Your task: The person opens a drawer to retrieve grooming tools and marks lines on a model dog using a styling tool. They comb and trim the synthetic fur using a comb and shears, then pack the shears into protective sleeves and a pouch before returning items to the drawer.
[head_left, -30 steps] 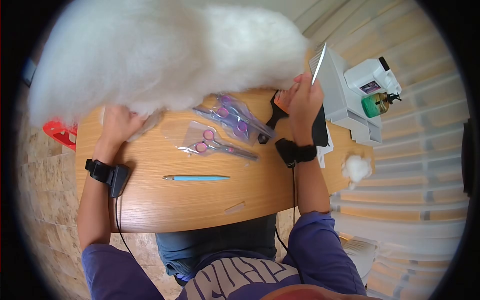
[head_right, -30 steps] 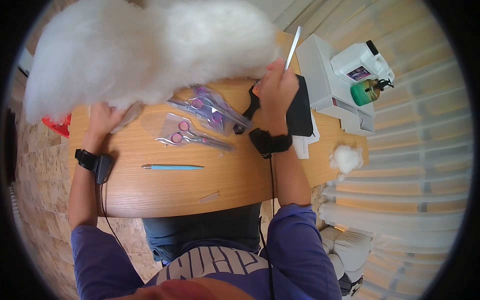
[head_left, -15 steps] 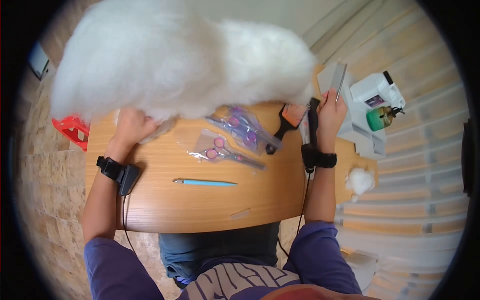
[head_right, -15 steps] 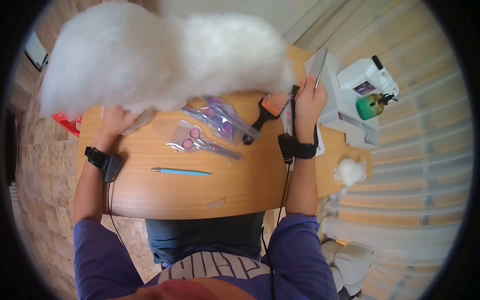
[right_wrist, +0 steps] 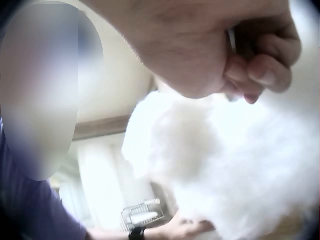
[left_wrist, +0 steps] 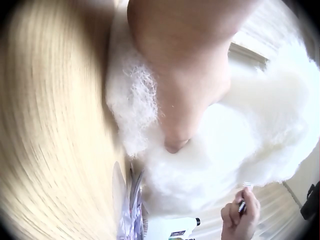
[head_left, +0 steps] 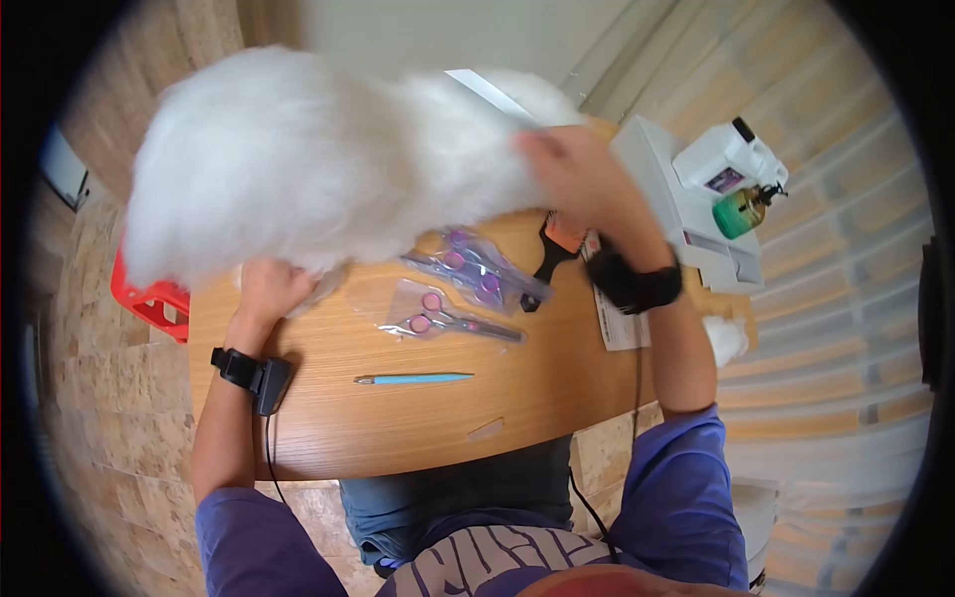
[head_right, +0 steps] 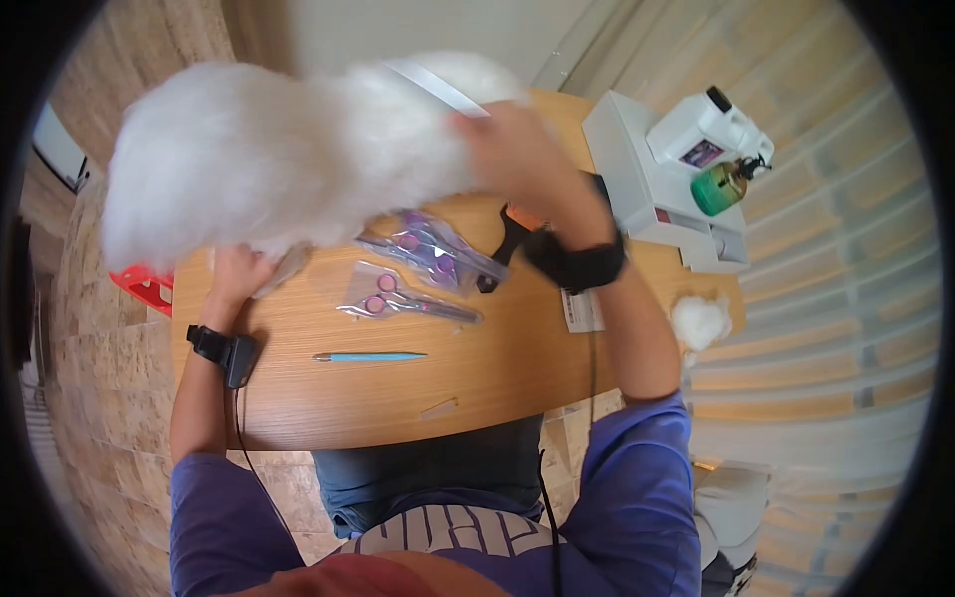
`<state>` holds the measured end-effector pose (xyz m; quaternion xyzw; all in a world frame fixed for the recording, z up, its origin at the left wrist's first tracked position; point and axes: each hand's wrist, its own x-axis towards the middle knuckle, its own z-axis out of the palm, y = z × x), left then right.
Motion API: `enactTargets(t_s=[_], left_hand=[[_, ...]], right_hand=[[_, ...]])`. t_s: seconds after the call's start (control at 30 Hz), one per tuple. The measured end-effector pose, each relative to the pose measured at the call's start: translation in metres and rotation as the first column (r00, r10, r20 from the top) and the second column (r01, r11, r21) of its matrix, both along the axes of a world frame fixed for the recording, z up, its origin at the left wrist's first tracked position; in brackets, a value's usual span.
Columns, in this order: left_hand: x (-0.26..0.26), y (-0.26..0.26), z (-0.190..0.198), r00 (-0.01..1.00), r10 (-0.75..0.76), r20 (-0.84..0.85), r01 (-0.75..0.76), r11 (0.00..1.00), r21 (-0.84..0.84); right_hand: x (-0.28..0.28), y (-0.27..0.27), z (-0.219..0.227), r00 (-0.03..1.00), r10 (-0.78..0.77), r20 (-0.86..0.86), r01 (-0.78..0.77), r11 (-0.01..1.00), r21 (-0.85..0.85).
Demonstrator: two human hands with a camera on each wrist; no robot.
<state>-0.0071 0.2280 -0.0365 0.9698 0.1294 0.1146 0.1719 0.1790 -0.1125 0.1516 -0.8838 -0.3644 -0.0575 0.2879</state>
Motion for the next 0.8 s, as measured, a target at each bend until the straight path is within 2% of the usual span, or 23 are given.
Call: enactTargets(t_s=[0.03, 0.07, 0.1, 0.13, 0.2, 0.23, 0.27, 0.3, 0.33, 0.37, 0.4, 0.43, 0.5, 0.53, 0.57, 0.6, 0.67, 0.7, 0.73, 0.77, 0.8], left_hand=[[0.002, 0.004, -0.005, 1.000, 0.021, 0.016, -0.021, 1.000, -0.010], [0.004, 0.007, -0.010, 1.000, 0.025, 0.007, -0.025, 1.000, 0.002], [0.004, 0.007, -0.014, 1.000, 0.020, -0.006, -0.020, 1.000, 0.010], [0.001, 0.006, -0.016, 1.000, 0.024, 0.005, -0.024, 1.000, -0.004], [0.005, 0.010, -0.015, 1.000, -0.008, 0.016, 0.007, 0.998, 0.069], [0.007, 0.011, -0.019, 0.999, -0.035, 0.023, 0.033, 0.997, 0.069], [0.005, 0.013, -0.024, 0.979, -0.064, 0.192, 0.053, 0.997, 0.064], [0.007, 0.011, -0.025, 0.932, -0.090, 0.350, 0.074, 0.995, 0.060], [0.010, 0.007, -0.018, 0.933, -0.122, 0.339, 0.104, 0.992, 0.071], [0.008, 0.004, -0.009, 0.955, -0.090, 0.281, 0.069, 0.994, 0.083], [0.001, 0.002, -0.003, 0.974, -0.040, 0.222, 0.020, 0.995, 0.093], [-0.002, -0.002, -0.001, 0.977, -0.024, 0.213, 0.003, 0.995, 0.097], [0.002, 0.000, 0.004, 0.973, -0.018, 0.231, 0.005, 0.998, 0.055], [0.002, 0.006, 0.008, 0.968, -0.002, 0.251, -0.012, 0.998, 0.054], [0.003, 0.006, 0.007, 0.965, -0.010, 0.263, -0.002, 0.999, 0.047], [0.004, 0.001, 0.003, 0.963, -0.023, 0.269, 0.014, 0.999, 0.034], [0.009, 0.010, -0.012, 0.937, -0.049, 0.345, 0.043, 0.999, 0.025], [0.011, 0.011, -0.015, 0.915, -0.091, 0.393, 0.085, 0.996, 0.035], [0.010, 0.007, -0.012, 0.918, -0.124, 0.378, 0.113, 0.992, 0.049], [0.008, 0.004, -0.007, 0.947, -0.068, 0.313, 0.050, 0.997, 0.065], [0.006, 0.004, -0.003, 0.969, -0.004, 0.247, -0.019, 0.996, 0.088]], right_hand=[[0.020, -0.026, 0.009, 0.998, -0.062, -0.023, 0.063, 0.998, 0.018], [0.027, -0.050, 0.026, 0.898, -0.071, 0.434, 0.118, 0.990, -0.083], [0.060, -0.083, 0.030, 0.868, -0.347, 0.355, 0.350, 0.935, 0.059], [0.058, -0.084, 0.038, 0.865, -0.338, 0.370, 0.345, 0.937, 0.050], [0.050, -0.100, 0.057, 0.867, -0.380, 0.322, 0.415, 0.909, -0.045], [0.020, -0.081, 0.062, 0.917, -0.294, 0.268, 0.295, 0.955, 0.038], [-0.018, -0.048, 0.058, 0.954, -0.209, 0.214, 0.184, 0.974, 0.132], [-0.042, -0.024, 0.047, 0.962, -0.025, 0.272, -0.014, 0.990, 0.138], [-0.055, -0.011, 0.038, 0.930, 0.163, 0.330, -0.218, 0.967, 0.135], [-0.055, -0.010, 0.034, 0.936, 0.143, 0.320, -0.199, 0.968, 0.149], [-0.049, -0.004, 0.032, 0.973, 0.120, 0.198, -0.116, 0.993, -0.034], [-0.041, 0.008, 0.033, 0.992, 0.093, 0.084, -0.072, 0.970, -0.230], [0.040, -0.035, 0.008, 0.989, -0.041, 0.145, 0.053, 0.995, -0.079], [0.059, -0.063, 0.017, 0.955, -0.050, 0.292, 0.088, 0.989, -0.117], [0.106, -0.107, 0.019, 0.879, -0.321, 0.353, 0.401, 0.898, -0.182], [0.099, -0.110, 0.028, 0.876, -0.314, 0.366, 0.402, 0.895, -0.196], [0.065, -0.109, 0.053, 0.872, -0.386, 0.300, 0.429, 0.898, -0.093], [0.036, -0.086, 0.049, 0.922, -0.205, 0.329, 0.192, 0.979, 0.072], [0.001, -0.051, 0.045, 0.914, -0.050, 0.404, 0.013, 0.996, 0.093], [-0.004, -0.031, 0.027, 0.868, 0.122, 0.481, -0.128, 0.992, -0.020], [-0.039, 0.001, 0.022, 0.932, 0.125, 0.341, -0.114, 0.992, -0.052]])
